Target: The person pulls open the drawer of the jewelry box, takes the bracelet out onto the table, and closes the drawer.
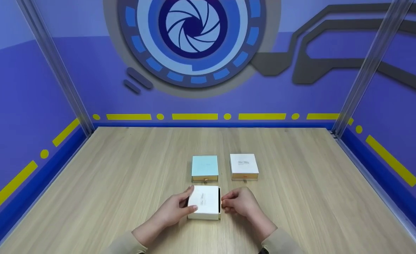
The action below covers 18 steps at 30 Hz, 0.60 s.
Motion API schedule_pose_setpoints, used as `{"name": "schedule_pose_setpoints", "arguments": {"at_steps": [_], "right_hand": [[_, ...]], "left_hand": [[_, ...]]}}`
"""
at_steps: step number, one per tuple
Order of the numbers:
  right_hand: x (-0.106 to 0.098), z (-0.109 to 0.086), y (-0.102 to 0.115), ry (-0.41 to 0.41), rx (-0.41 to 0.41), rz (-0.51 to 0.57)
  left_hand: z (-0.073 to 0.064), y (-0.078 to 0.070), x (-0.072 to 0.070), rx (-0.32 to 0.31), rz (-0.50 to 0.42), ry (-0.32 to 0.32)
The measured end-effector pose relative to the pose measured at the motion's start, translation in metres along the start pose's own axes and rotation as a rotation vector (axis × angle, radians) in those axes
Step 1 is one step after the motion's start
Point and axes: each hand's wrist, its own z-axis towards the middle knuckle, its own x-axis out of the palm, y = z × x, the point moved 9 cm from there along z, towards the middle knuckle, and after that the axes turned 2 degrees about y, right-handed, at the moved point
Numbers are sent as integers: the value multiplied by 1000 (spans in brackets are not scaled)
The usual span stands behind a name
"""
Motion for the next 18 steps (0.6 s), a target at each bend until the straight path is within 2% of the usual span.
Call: {"name": "schedule_pose_setpoints", "arguments": {"at_steps": [18], "right_hand": [[-3,0,0,45,-1,45]], "left_hand": [[0,2,0,-12,1,2]]}}
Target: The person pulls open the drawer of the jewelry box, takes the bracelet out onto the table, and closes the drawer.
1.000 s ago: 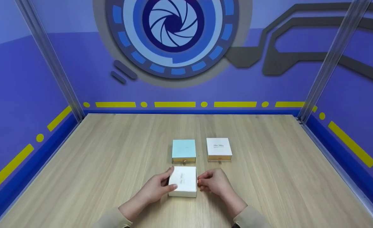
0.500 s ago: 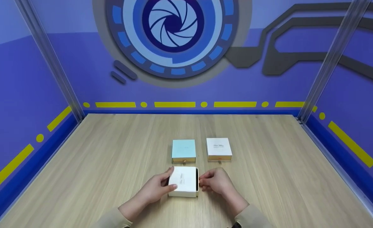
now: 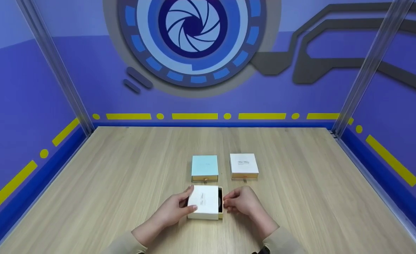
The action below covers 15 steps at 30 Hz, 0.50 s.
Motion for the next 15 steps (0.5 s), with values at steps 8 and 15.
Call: {"name": "schedule_pose_setpoints", "arguments": {"at_steps": [8,15], "right_hand": [[-3,0,-1,12,4,-12],[-7,0,-2,32,1,-34]], "left_hand": [[0,0,0,-5,-3,2],[-1,-1,1,27,-11,12]]}}
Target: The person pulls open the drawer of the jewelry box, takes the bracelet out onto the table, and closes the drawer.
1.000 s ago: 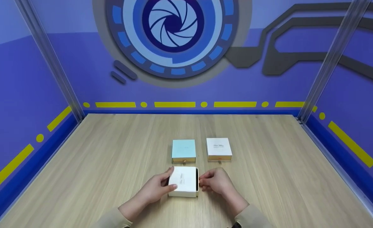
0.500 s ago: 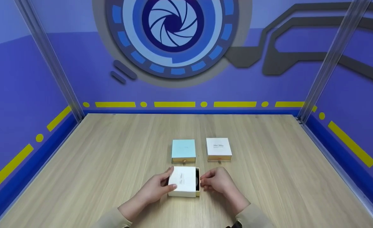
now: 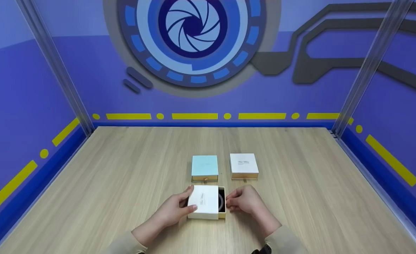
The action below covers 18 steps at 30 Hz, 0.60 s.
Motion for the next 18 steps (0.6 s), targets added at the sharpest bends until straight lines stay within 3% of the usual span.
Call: {"name": "schedule_pose_setpoints", "arguments": {"at_steps": [18], "right_hand": [[-9,-4,1,16,14,-48]], "left_hand": [[0,0,-1,-24,5,-5]]}}
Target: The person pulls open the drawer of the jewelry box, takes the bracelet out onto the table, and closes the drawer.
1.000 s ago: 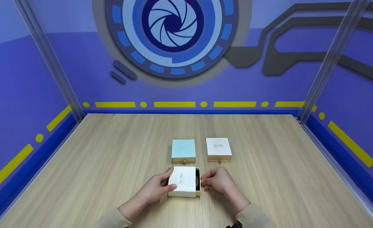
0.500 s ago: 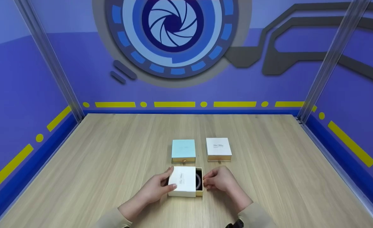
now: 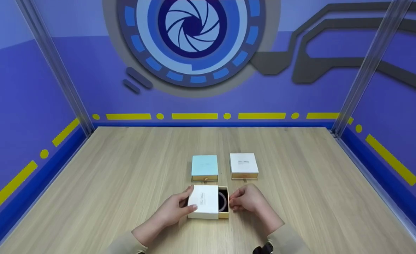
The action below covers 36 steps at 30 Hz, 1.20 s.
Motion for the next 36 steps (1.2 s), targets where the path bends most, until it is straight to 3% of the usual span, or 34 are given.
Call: {"name": "schedule_pose_setpoints", "arguments": {"at_steps": [36], "right_hand": [[-19,-5,-5,41,13,-45]], "left_hand": [[-1,2,1,-13,8,-3]]}}
